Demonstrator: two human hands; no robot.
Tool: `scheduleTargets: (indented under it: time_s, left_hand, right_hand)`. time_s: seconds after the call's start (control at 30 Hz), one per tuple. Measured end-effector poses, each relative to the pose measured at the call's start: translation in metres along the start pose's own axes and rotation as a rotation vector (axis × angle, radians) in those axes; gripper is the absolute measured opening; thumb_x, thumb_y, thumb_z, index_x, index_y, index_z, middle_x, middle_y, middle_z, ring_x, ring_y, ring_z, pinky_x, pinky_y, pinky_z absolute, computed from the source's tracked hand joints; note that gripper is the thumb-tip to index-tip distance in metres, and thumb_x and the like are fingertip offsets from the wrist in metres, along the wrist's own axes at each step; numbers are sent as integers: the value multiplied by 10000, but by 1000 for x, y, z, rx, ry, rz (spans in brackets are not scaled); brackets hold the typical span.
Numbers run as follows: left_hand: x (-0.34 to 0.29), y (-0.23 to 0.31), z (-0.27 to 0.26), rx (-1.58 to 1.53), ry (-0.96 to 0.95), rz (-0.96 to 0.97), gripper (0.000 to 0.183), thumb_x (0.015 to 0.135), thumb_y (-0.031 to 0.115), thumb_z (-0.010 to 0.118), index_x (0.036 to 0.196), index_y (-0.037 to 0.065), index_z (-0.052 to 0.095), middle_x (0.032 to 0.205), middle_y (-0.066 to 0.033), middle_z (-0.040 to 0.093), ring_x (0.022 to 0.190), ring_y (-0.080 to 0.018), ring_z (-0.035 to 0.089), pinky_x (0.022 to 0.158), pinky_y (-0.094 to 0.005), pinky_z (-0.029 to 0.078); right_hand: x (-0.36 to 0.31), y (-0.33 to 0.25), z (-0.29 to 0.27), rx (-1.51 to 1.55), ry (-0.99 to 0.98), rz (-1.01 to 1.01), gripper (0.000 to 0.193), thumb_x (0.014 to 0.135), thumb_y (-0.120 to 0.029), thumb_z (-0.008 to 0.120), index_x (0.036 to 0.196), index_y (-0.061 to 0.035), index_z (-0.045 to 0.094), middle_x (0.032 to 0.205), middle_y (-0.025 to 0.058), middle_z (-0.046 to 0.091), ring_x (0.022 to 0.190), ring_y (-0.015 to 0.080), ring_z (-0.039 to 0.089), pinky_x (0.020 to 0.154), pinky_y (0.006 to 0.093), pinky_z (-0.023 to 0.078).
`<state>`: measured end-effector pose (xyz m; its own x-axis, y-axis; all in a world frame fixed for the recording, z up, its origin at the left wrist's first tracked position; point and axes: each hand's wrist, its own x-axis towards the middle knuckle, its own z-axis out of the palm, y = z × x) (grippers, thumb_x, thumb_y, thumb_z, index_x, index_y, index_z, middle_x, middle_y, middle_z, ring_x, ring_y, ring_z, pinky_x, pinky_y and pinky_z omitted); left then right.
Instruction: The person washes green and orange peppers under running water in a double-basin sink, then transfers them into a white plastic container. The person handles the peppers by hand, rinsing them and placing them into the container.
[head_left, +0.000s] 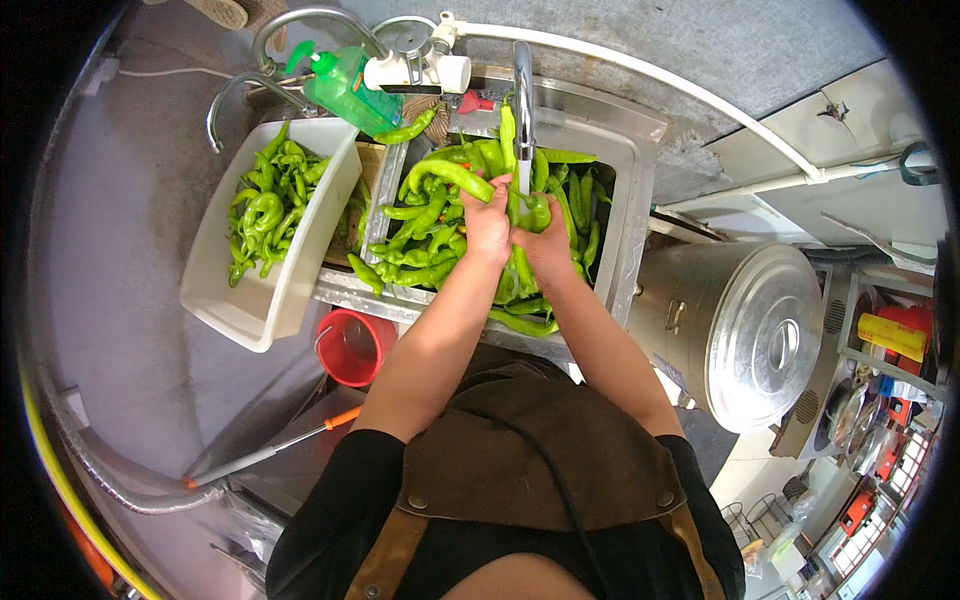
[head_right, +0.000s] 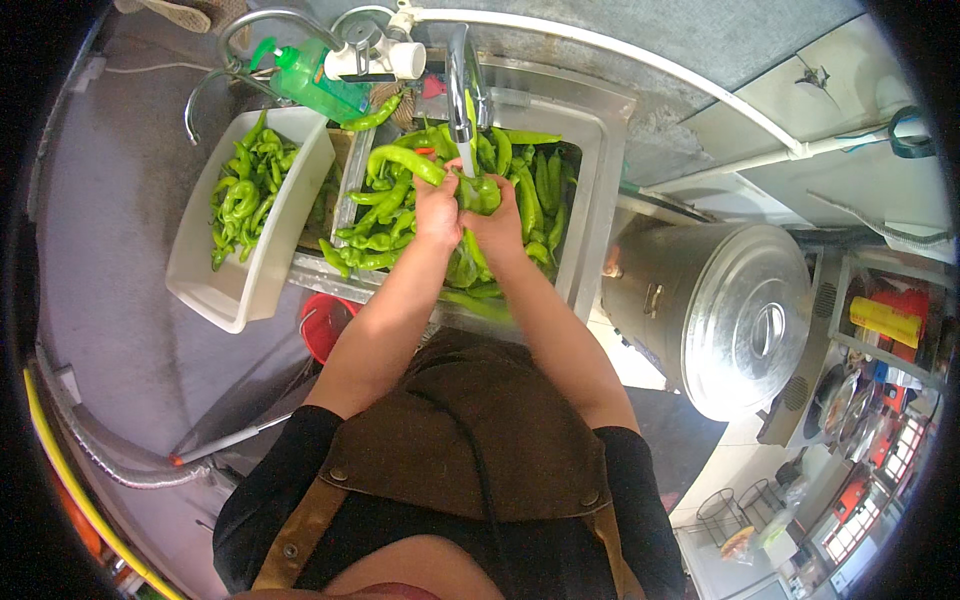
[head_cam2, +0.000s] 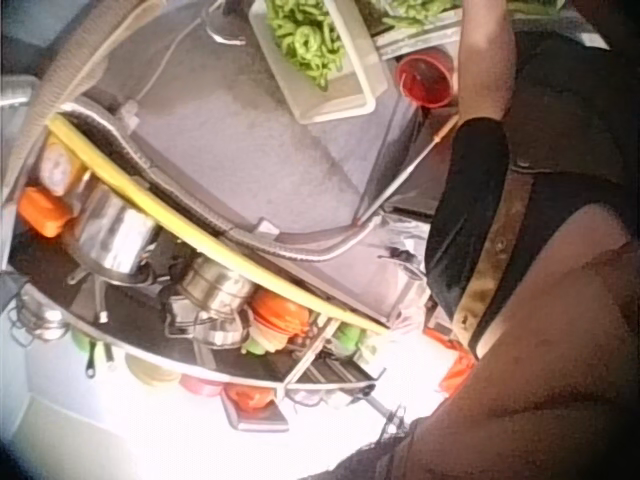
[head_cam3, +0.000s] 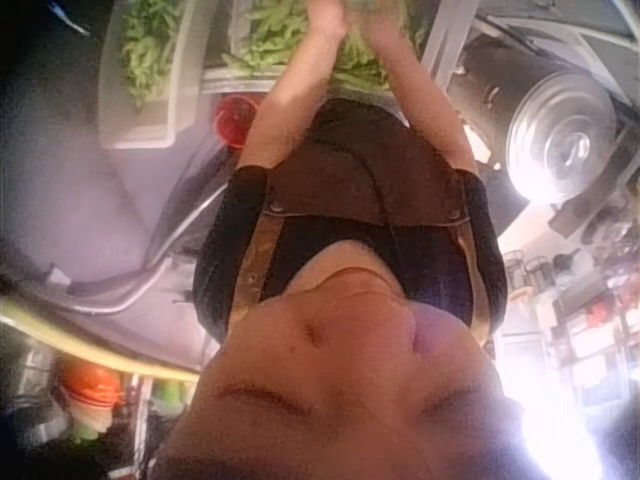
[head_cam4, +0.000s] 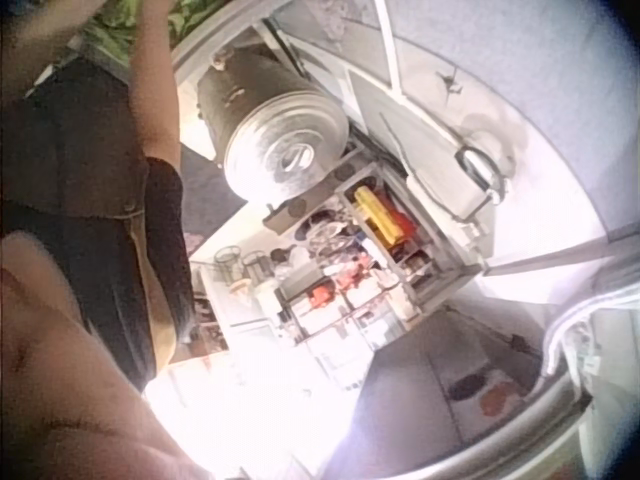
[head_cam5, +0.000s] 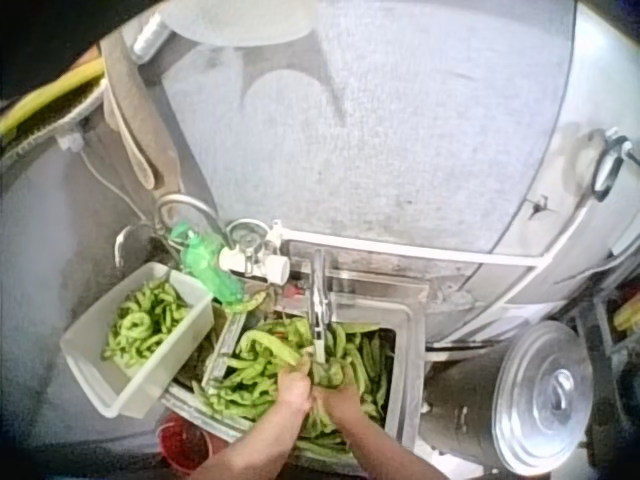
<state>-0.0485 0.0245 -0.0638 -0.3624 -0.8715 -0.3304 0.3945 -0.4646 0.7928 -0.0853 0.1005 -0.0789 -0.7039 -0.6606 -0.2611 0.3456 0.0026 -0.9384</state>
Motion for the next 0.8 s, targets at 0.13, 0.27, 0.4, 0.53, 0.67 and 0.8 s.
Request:
scheduleTargets:
  time_s: [0.13,0.27,0.4,0.53,0.67,0.8]
  left_hand:
    - [9,15,-1,372,-129,276,482,864,-41,499,1276,59,270,940,-62,569,817,-136,528,757,-263,441]
    - [-1,44,-12,737,-268,-60,581,826,7,555,1336,58,283,933,-65,564,761,-119,513,689,-237,434]
    - [-19,25,-28,550,-395,-157,698,868,357,618,1396,83,251,1251,-122,485,1182,-215,427,1009,-343,310]
    - [-31,39,-13,332,-258,-352,637,869,325,623,1357,79,297,1250,-101,490,1152,-209,455,975,-335,339]
    - [-31,24,-15,132,-223,-428,514,862,223,644,1289,103,384,1207,-65,523,1109,-190,492,932,-328,381]
    - [-27,-1,-19,-50,-193,-386,578,857,220,641,1344,145,340,1284,-71,473,1148,-210,479,962,-362,364]
  right_hand:
    - [2,-12,4,292,275,183,618,679,121,614,1230,-55,396,1072,96,549,936,216,560,785,330,474]
    - [18,-22,-15,496,112,263,630,719,92,609,1277,-45,352,1117,118,547,946,240,570,775,373,500]
    - [32,-33,3,488,60,284,431,829,-61,608,1222,-87,433,1089,98,556,975,248,562,833,397,474]
    - [18,-54,13,222,-24,397,750,851,-243,631,1436,-96,185,1320,131,440,1223,262,402,1021,394,295]
    - [14,-61,10,107,-138,281,821,863,-284,603,1457,-81,74,1373,187,370,1283,273,319,1065,383,213]
    - [16,-48,2,-50,-163,263,751,892,-341,542,1456,-90,114,1384,208,348,1300,284,293,1073,383,202]
